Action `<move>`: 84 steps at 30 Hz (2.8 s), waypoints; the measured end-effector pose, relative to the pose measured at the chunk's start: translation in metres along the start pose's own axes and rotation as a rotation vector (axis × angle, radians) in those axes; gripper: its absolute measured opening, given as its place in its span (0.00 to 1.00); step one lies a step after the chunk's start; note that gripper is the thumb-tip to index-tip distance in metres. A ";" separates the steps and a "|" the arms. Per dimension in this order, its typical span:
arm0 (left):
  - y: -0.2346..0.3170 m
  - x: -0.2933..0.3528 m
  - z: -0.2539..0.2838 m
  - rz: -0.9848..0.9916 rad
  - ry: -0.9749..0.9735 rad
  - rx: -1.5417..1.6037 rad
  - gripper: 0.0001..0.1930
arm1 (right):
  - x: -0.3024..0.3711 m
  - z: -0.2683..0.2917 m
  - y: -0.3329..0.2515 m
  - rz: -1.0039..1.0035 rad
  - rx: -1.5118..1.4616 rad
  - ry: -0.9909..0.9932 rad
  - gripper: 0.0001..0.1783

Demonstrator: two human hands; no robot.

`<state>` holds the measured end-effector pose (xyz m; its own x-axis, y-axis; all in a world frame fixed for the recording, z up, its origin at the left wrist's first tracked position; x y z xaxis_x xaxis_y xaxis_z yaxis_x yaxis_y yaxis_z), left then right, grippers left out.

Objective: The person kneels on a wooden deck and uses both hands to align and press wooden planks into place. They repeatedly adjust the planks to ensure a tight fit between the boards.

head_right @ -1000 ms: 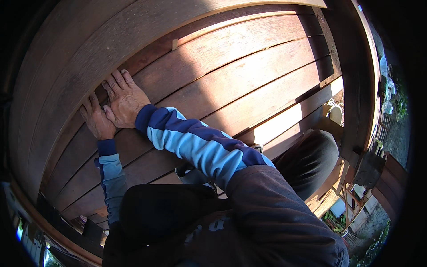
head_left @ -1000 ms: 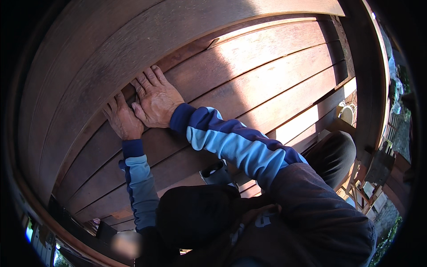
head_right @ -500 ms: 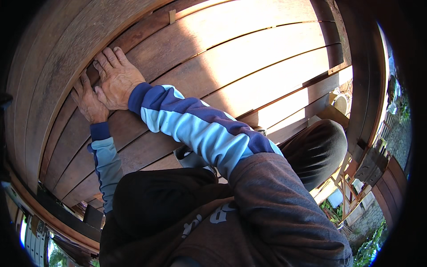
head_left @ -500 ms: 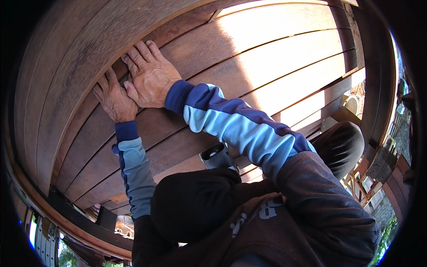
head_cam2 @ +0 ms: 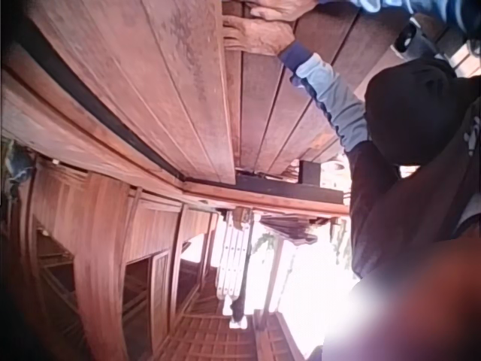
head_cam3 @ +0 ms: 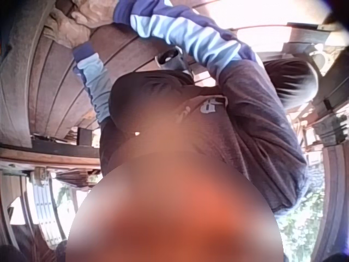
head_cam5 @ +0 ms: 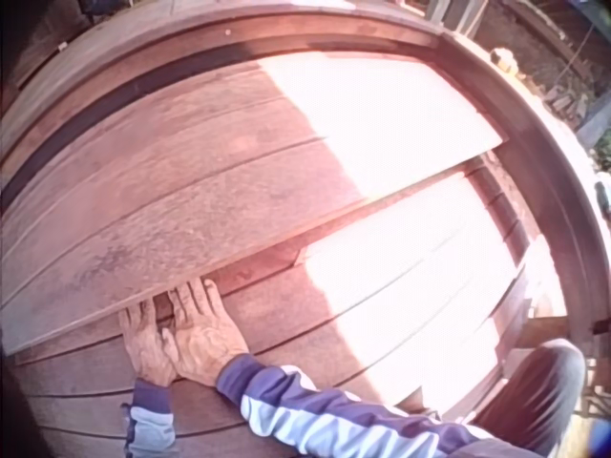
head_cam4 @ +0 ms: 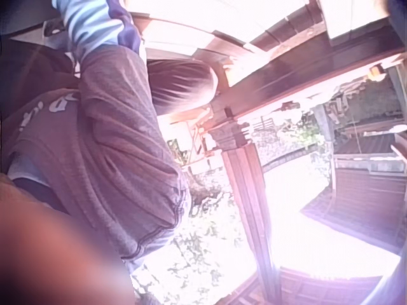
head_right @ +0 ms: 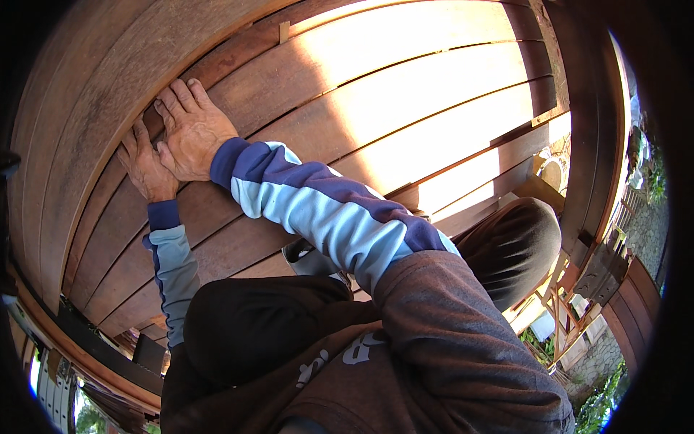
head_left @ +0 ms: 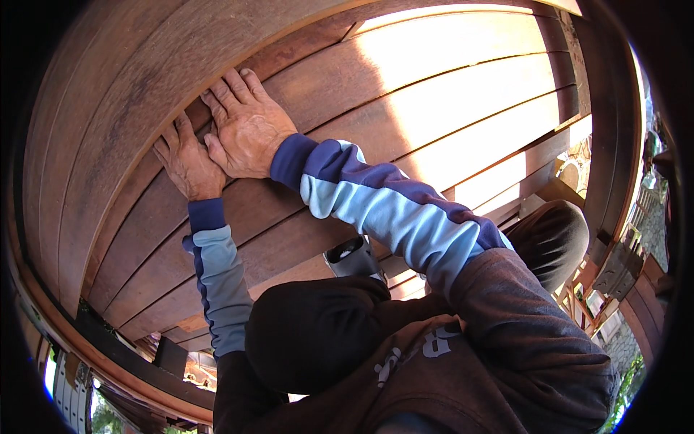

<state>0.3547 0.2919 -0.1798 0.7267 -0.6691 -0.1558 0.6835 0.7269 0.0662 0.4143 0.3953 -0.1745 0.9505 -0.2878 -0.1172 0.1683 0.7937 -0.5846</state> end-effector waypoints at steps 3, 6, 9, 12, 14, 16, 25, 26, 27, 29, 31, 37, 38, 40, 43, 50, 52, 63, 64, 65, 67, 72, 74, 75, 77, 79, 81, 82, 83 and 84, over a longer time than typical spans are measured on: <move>0.000 -0.001 0.000 -0.011 0.013 0.001 0.35 | -0.001 0.001 0.001 -0.001 -0.006 -0.017 0.39; 0.000 0.000 0.000 -0.021 0.003 -0.019 0.35 | 0.000 0.001 0.000 -0.004 -0.019 -0.032 0.39; 0.000 0.001 0.000 -0.012 -0.002 -0.030 0.35 | 0.001 0.002 0.001 -0.003 -0.032 -0.019 0.39; 0.000 0.001 -0.001 -0.013 0.001 -0.022 0.35 | 0.001 0.003 0.000 0.012 -0.048 0.013 0.37; 0.000 0.002 -0.001 -0.007 -0.002 -0.014 0.35 | 0.001 0.001 0.000 0.000 -0.030 -0.031 0.39; -0.001 0.002 -0.001 -0.006 0.012 -0.004 0.34 | 0.000 0.000 0.000 -0.009 -0.019 -0.055 0.40; -0.003 0.002 -0.004 -0.032 0.043 0.015 0.37 | 0.000 -0.002 0.001 -0.017 -0.037 -0.043 0.41; -0.004 0.003 -0.005 -0.016 0.017 -0.006 0.37 | 0.000 -0.003 0.001 -0.017 -0.035 -0.042 0.41; -0.004 0.003 -0.005 -0.019 0.014 -0.016 0.37 | 0.000 -0.002 0.001 -0.017 -0.034 -0.040 0.41; -0.004 0.003 -0.005 -0.017 0.001 -0.014 0.36 | 0.000 -0.002 0.001 -0.019 -0.048 -0.048 0.40; -0.003 0.003 -0.004 -0.014 0.006 0.011 0.36 | 0.001 -0.001 0.001 -0.021 -0.052 -0.050 0.40; 0.002 0.001 0.004 -0.003 0.007 -0.026 0.35 | -0.002 -0.001 0.000 -0.033 -0.061 -0.118 0.39; 0.003 0.000 0.005 -0.001 0.017 -0.012 0.34 | -0.003 0.001 -0.001 -0.020 -0.030 -0.120 0.37; 0.005 -0.001 0.009 -0.005 0.045 -0.002 0.34 | 0.000 0.016 -0.001 0.029 -0.121 -0.041 0.35; 0.007 0.001 0.010 0.002 0.043 0.005 0.32 | 0.017 0.058 0.008 0.112 -0.221 0.146 0.20; 0.007 0.002 0.010 0.008 0.129 0.000 0.34 | 0.028 0.151 0.120 -0.394 -0.234 0.406 0.14; 0.007 0.002 0.011 0.024 0.119 0.018 0.33 | 0.017 0.150 0.129 -0.324 -0.226 0.307 0.14; 0.006 0.002 0.013 0.059 0.084 0.062 0.33 | 0.006 0.140 0.132 -0.182 -0.348 0.299 0.04; 0.006 0.002 0.012 0.070 0.074 0.068 0.33 | 0.006 0.140 0.133 -0.179 -0.362 0.309 0.03; 0.006 0.002 0.012 0.068 0.084 0.065 0.34 | 0.006 0.140 0.132 -0.165 -0.324 0.308 0.04; 0.006 0.002 0.012 0.072 0.083 0.057 0.34 | 0.006 0.140 0.131 -0.188 -0.243 0.314 0.07; 0.006 0.003 0.011 0.075 0.060 0.064 0.33 | 0.004 0.147 0.118 -0.038 -0.080 0.370 0.06; 0.006 0.003 0.011 0.075 0.063 0.070 0.33 | 0.002 0.147 0.116 -0.014 -0.058 0.355 0.06; 0.006 0.003 0.011 0.076 0.064 0.073 0.34 | 0.002 0.147 0.117 -0.020 -0.055 0.354 0.06; 0.006 0.003 0.011 0.083 0.065 0.073 0.34 | 0.001 0.147 0.116 -0.018 -0.048 0.341 0.06; 0.006 0.003 0.011 0.088 0.059 0.067 0.34 | 0.001 0.148 0.114 -0.002 -0.039 0.321 0.05; 0.006 0.003 0.011 0.096 0.044 0.079 0.34 | -0.002 0.147 0.120 -0.102 -0.085 0.209 0.05; 0.006 0.003 0.011 0.104 0.032 0.082 0.34 | -0.004 0.147 0.123 -0.121 -0.116 0.147 0.05; 0.007 0.002 0.012 0.098 0.040 0.085 0.34 | -0.005 0.150 0.122 -0.090 -0.054 0.154 0.04; 0.007 0.002 0.012 0.098 0.042 0.083 0.33 | -0.006 0.152 0.121 -0.032 -0.002 0.151 0.04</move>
<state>0.3618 0.2935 -0.1676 0.7881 -0.5869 -0.1855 0.6138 0.7721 0.1646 0.4684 0.5745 -0.1226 0.8943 -0.3909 -0.2179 0.1975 0.7816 -0.5916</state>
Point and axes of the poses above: each hand's wrist, its own x-axis away from the middle knuckle, its own z-axis out of the back of the hand, y = z × x, the point moved 5 cm from there along -x, towards the middle knuckle, and after that the axes turned 8 degrees about -z, right-handed, at the moved point
